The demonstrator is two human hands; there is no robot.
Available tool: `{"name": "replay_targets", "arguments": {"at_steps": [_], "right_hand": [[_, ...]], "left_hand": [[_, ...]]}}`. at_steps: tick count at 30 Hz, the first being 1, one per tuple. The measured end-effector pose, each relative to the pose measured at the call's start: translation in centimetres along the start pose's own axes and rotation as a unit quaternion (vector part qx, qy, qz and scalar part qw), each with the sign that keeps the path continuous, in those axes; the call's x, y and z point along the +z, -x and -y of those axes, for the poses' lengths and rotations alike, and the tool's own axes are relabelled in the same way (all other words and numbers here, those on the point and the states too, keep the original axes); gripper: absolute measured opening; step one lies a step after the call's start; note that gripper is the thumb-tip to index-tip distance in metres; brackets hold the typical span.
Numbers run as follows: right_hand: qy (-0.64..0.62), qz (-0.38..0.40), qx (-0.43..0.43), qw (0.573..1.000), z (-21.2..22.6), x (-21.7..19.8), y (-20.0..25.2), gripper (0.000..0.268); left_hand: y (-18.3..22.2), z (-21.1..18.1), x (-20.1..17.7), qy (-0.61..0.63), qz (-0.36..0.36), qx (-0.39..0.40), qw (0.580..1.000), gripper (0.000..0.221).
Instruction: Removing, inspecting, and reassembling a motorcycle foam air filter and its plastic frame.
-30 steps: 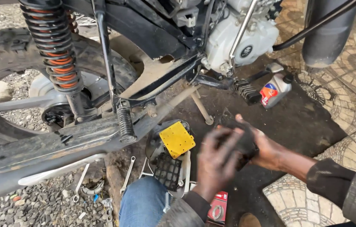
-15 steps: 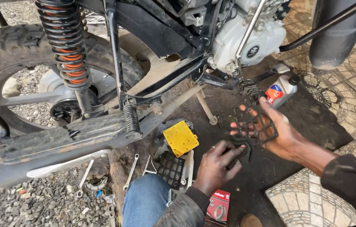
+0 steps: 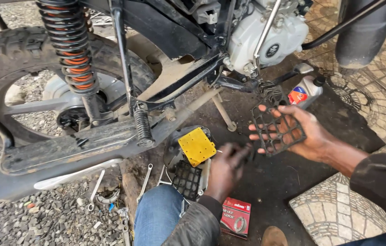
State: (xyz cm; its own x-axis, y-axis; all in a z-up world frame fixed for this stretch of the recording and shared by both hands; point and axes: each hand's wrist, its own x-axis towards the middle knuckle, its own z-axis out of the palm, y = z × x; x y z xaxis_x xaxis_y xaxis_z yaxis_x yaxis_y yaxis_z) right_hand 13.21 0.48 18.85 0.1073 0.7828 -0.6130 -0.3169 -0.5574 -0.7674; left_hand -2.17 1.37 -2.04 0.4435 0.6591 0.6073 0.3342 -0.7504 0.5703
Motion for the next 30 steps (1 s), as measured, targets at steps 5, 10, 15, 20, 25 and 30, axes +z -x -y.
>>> {"name": "replay_targets", "arguments": {"at_steps": [5,10,15,20,25,30], "right_hand": [[0.025,0.112,-0.035,0.993,-1.4,-2.3,-1.7,0.075],[0.038,0.159,0.055,0.985,-3.5,-3.3,-3.3,0.048],[0.070,0.131,0.057,0.987,-2.5,-1.8,-1.2,0.047],[0.132,0.084,0.069,0.985,-2.1,-0.6,0.0,0.057],[0.465,0.156,-0.091,0.867,-4.8,-3.3,-2.4,0.084],[0.563,0.170,-0.226,0.777,-4.3,-3.1,-2.0,0.080]], "left_hand": [[-1.8,1.9,-1.9,0.107,-0.174,-0.213,0.955,0.027],[-1.8,0.7,-2.2,0.009,-0.108,-0.023,0.994,0.041],[-1.1,2.2,-1.0,-0.046,-0.072,0.034,0.996,0.037],[-1.1,1.2,-0.6,-0.052,-0.058,0.003,0.997,0.035],[-0.3,3.1,5.0,0.343,-0.066,-0.355,0.867,0.019],[-1.6,-0.7,0.4,0.701,-0.140,-0.457,0.529,0.017]]}}
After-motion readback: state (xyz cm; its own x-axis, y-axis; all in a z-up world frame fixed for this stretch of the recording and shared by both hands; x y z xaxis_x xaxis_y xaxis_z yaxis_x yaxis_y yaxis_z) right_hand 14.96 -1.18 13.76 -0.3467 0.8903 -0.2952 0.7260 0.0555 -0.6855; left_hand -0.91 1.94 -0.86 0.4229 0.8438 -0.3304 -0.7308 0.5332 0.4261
